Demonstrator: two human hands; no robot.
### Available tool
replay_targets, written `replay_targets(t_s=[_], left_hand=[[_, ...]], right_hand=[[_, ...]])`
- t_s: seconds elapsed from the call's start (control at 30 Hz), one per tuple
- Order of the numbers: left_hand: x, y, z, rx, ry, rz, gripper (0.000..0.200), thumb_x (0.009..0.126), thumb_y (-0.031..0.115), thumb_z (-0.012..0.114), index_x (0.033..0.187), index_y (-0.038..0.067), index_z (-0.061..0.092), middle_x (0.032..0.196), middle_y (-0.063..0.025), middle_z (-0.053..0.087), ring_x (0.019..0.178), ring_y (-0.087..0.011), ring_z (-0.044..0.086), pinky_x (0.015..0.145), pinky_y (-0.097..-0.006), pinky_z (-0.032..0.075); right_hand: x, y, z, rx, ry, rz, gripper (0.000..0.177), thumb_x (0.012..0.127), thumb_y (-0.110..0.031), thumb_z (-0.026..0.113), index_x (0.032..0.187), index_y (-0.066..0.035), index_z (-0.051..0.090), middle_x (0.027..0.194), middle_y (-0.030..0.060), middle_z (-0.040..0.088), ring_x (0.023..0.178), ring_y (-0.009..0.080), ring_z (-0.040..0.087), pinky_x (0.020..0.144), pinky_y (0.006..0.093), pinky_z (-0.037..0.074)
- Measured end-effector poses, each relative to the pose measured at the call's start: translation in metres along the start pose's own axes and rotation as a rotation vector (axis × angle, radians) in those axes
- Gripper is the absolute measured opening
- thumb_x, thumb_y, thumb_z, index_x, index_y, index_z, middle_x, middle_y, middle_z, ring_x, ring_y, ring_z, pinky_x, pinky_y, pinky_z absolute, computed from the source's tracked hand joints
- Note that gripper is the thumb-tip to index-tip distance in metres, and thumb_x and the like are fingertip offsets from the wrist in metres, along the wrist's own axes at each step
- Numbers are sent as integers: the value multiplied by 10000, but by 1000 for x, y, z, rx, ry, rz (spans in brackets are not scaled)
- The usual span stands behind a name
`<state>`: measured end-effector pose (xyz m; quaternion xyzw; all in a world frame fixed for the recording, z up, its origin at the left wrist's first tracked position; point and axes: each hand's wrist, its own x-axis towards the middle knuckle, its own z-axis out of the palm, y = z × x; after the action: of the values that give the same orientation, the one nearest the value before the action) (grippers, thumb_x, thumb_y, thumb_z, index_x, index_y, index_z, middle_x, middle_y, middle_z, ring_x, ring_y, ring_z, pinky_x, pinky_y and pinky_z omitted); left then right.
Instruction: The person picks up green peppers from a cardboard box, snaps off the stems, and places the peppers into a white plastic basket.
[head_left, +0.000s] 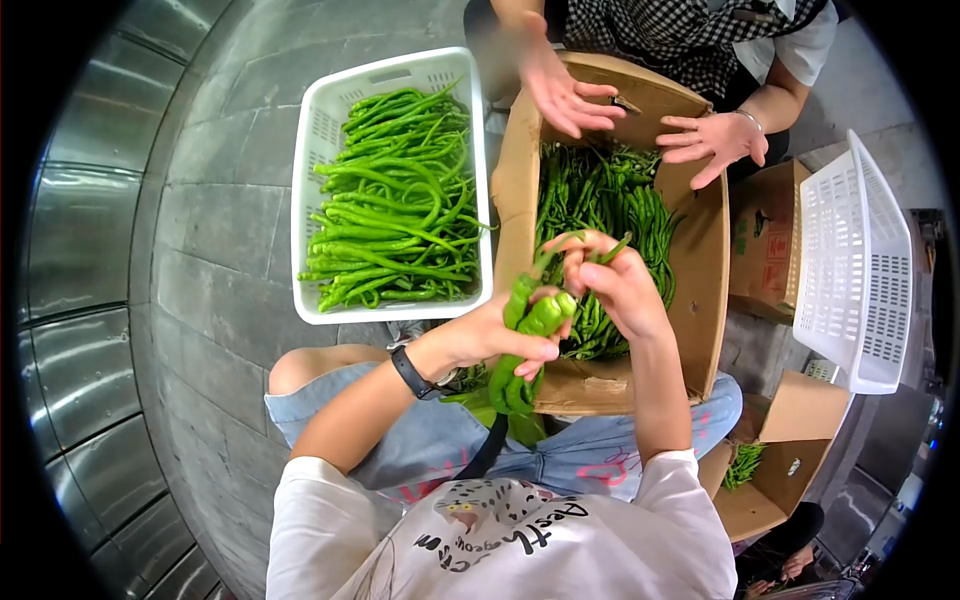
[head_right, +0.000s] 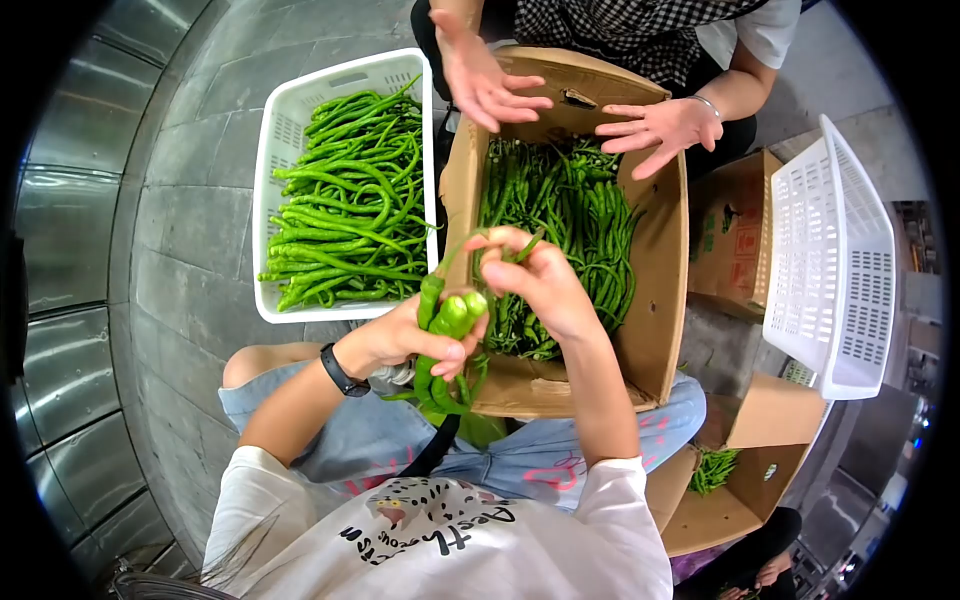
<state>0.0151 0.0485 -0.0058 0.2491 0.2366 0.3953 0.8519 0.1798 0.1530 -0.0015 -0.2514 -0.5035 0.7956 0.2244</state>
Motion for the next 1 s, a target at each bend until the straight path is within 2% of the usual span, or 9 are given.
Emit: replay_targets(t_s=[0.13, 0.23, 0.4, 0.63, 0.7, 0.73, 0.83, 0.9, 1.0], left_hand=[[2, -1, 3, 12, -89, -109, 305, 763, 122, 693, 955, 0, 489, 681, -42, 509, 485, -113, 487, 494, -265, 444], [5, -5, -1, 35, -142, -128, 314, 755, 126, 696, 946, -2, 481, 688, -55, 509, 463, -112, 462, 461, -258, 409], [5, -2, 6, 53, -203, -152, 287, 761, 91, 675, 944, 9, 470, 706, -59, 505, 464, -108, 449, 444, -244, 386], [2, -3, 1, 108, -249, -175, 300, 746, 87, 691, 963, 14, 497, 782, -49, 522, 532, -112, 496, 468, -250, 409], [3, -4, 3, 282, -333, -146, 326, 726, 74, 706, 984, 32, 512, 822, -47, 531, 611, -119, 537, 502, -249, 430], [1, -4, 3, 293, -301, -160, 343, 703, 54, 719, 985, 39, 524, 864, -49, 533, 678, -127, 558, 534, -249, 450], [-7, 0, 1, 90, -187, -64, 293, 753, 52, 677, 987, 6, 508, 759, -46, 538, 479, -88, 479, 447, -215, 409], [-12, 7, -5, -182, -166, 100, 332, 736, 110, 677, 1010, 6, 521, 713, -51, 529, 455, -101, 474, 448, -273, 438], [-20, 35, -19, -391, -132, 391, 258, 736, 167, 636, 904, 26, 499, 581, -7, 449, 397, -87, 406, 393, -266, 392]], right_hand=[[5, -4, 15, -164, -197, -87, 193, 828, -171, 638, 923, -7, 677, 793, 43, 616, 727, 120, 555, 652, 260, 432], [11, 2, 14, -137, -161, -103, 169, 844, -171, 622, 848, -10, 676, 774, 65, 619, 652, 103, 521, 573, 238, 405], [10, 13, 24, 352, -117, 178, 223, 840, -167, 592, 732, 26, 622, 647, 45, 570, 466, 29, 334, 413, 181, 266], [9, 16, 28, 508, -78, 339, 298, 864, -206, 542, 687, 30, 582, 534, -3, 463, 412, 28, 300, 370, 172, 239], [10, 19, 22, 837, -215, 389, 361, 890, -230, 500, 603, -12, 484, 512, -21, 374, 405, 34, 277, 368, 177, 225], [7, 15, 22, 794, -206, 401, 390, 908, -248, 465, 581, -46, 400, 506, -26, 310, 400, 43, 262, 369, 191, 228], [1, 14, 20, 578, -111, 284, 356, 907, -240, 461, 619, -31, 440, 524, -19, 343, 423, 50, 287, 397, 204, 265], [3, 19, 8, 319, 53, 234, 263, 888, -211, 485, 720, -16, 538, 613, 13, 459, 500, 66, 380, 457, 202, 308], [0, 56, -35, -476, 190, 151, 220, 863, -203, 545, 773, -5, 570, 683, 40, 530, 573, 108, 486, 543, 225, 395]])
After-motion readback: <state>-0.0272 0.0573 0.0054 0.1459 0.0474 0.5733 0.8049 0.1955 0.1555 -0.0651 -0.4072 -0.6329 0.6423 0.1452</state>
